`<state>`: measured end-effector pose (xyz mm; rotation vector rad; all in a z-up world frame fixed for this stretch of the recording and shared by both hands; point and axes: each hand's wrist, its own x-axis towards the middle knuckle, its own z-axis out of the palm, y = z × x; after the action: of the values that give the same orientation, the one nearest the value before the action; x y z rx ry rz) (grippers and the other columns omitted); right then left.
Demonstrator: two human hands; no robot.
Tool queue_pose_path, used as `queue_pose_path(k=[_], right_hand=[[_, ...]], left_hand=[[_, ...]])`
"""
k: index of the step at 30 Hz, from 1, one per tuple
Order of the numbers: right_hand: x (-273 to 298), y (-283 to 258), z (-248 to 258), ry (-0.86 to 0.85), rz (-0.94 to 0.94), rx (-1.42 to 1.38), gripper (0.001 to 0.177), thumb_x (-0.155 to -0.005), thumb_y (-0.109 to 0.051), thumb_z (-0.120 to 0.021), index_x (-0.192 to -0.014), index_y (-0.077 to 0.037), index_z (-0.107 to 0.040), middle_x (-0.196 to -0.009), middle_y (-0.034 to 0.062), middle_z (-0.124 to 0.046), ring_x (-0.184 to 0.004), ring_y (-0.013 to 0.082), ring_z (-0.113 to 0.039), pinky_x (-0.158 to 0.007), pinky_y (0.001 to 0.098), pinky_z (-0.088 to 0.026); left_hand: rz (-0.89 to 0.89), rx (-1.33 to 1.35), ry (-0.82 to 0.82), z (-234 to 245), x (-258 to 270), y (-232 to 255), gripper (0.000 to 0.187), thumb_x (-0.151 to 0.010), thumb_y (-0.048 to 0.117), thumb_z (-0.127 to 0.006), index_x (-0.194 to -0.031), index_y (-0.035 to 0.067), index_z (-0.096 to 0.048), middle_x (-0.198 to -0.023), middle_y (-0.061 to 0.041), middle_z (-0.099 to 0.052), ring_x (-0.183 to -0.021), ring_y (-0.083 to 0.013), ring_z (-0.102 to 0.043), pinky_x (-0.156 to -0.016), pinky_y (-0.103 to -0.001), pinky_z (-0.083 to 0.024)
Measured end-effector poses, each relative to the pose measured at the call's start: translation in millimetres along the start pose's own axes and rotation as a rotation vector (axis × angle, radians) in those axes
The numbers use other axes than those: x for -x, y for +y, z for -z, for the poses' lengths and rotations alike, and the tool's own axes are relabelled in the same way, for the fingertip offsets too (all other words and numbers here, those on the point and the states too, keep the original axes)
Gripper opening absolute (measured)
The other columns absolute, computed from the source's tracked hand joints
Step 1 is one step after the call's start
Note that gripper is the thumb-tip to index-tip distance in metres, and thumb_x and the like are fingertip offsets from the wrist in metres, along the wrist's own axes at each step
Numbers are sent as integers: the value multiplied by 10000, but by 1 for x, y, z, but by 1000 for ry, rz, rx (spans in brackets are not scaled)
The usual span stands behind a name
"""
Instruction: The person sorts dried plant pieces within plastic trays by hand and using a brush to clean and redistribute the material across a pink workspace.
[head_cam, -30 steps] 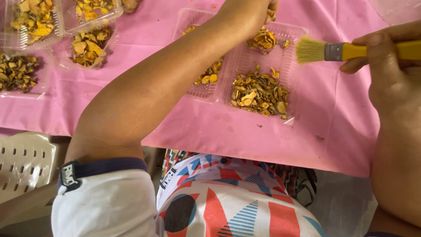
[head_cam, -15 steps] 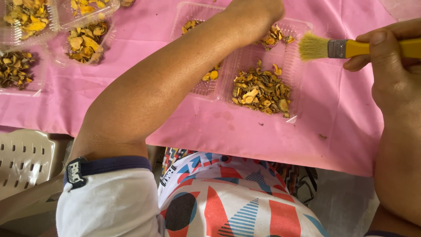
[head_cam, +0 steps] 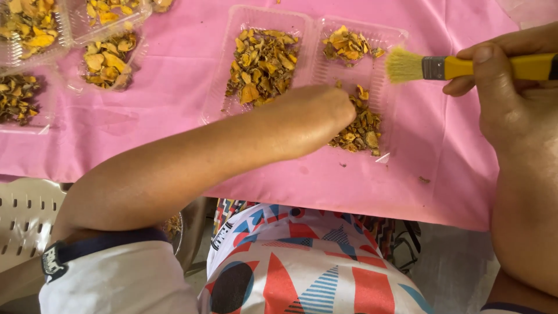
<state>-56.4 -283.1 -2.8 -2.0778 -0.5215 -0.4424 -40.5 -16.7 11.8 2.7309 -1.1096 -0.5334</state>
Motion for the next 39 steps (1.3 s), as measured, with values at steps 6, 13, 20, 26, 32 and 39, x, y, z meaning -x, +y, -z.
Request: queue_pose_path(k=[6,13,20,26,32,39], right_hand=[[-9,17,-8,38,147,-110,191,-1329,89,-548,-1200,224,-582,-1020,347,-665,-865,373,-736,-694,326,-500],[-8,14,-5,21,171,-100,218,-1319,52,-548,-1198,230,-583,-1003,348,-669,-857,369,-730,-693,333,-508],[6,12,-6,86,230,-207,565,-1215,-312,-440,-1144,229,-587,-989,313,-608,-796,405,-711,-586,336,-487],[0,-9,-19,-124,272,-280,68,-1076,100,-568,-1036,153,-551,-940,293,-673,-698,292,-718,-653,333,-596],[-4,-19,-21,-71,371,-273,160,-1112,46,-508,-1053,182,-448,-1043,395,-652,-795,439,-753,-596,383,-577],[1,-6,-6,-34,127,-189,182,-1230,63,-560,-1127,205,-610,-970,319,-671,-822,349,-728,-696,335,-521]], left_hand=[[109,178,75,-23,-12,-7,243,-680,-60,-478,-575,77,-307,-610,-27,-265,-523,-160,-297,-500,-405,-189],[133,184,28,-8,-8,-6,349,-630,-191,-426,-645,118,-263,-611,9,-215,-546,-119,-226,-496,-365,-197],[304,629,163,23,-15,-29,85,-814,92,-843,-818,161,-792,-746,36,-798,-638,-54,-740,-672,-207,-603],[491,1208,251,20,-17,-36,123,-834,-67,-799,-891,35,-761,-885,-103,-789,-764,-160,-771,-706,-242,-710],[507,1071,170,32,-6,-24,206,-828,-25,-784,-1004,79,-796,-979,-90,-831,-801,-137,-801,-765,-220,-707],[460,973,347,41,-18,-34,121,-817,32,-836,-893,123,-814,-872,-16,-834,-714,-65,-775,-727,-199,-714]])
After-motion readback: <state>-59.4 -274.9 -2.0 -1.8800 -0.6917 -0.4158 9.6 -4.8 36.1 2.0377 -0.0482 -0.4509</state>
